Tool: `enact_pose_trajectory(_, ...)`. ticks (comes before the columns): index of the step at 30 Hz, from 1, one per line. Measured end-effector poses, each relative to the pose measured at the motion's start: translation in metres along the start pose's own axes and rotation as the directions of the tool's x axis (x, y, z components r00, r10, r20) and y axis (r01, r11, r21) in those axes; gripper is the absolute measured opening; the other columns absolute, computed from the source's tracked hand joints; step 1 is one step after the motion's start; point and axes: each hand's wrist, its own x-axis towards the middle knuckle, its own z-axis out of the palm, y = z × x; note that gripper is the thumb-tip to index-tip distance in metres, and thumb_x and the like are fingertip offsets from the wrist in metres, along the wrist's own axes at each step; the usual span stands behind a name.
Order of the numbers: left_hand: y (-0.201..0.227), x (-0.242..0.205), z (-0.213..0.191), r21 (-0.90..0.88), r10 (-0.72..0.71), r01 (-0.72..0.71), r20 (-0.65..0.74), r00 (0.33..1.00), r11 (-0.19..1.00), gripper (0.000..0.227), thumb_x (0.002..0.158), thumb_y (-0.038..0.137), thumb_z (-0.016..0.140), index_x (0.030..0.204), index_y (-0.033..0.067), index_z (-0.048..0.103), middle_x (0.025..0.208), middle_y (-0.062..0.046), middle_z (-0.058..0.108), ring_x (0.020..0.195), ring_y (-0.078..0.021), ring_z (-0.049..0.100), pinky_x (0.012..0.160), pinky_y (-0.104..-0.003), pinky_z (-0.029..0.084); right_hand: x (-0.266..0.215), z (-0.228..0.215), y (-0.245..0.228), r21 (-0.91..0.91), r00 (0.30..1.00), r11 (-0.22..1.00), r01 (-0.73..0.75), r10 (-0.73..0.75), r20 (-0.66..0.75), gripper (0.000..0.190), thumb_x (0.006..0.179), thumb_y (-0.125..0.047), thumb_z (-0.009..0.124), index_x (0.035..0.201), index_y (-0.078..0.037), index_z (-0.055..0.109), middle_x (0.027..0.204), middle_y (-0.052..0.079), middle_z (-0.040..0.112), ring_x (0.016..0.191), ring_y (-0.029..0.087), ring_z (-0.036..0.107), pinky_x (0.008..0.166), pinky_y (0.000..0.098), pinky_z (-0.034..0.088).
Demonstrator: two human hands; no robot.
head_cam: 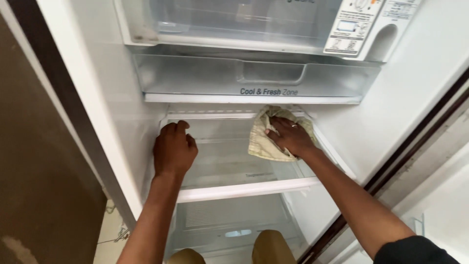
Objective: The person cleans the internal shelves and compartments of a refrigerator with a cloth.
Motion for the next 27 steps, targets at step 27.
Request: enact_pose_trajectory(27,0.015,-0.004,-0.018,-0.231,-0.034,-0.043,-0.322,0.946,0.972,0.03,0.097,0.019,0.063,0.121,0.0018,0.066,0.12,-0.018,0.067,0.118,-0.0382,0.058,0.103,-0.051,0.045,0.04,0.021,-0.231,0.058,0.976,0.982,0.177,-0.183,0.115,0.079,0.096,-0.054,0.042,0.166,-0.026,0.018,0.172,0.007,0.019,0.157,0.034,0.017,0.124,0.0617,0.008)
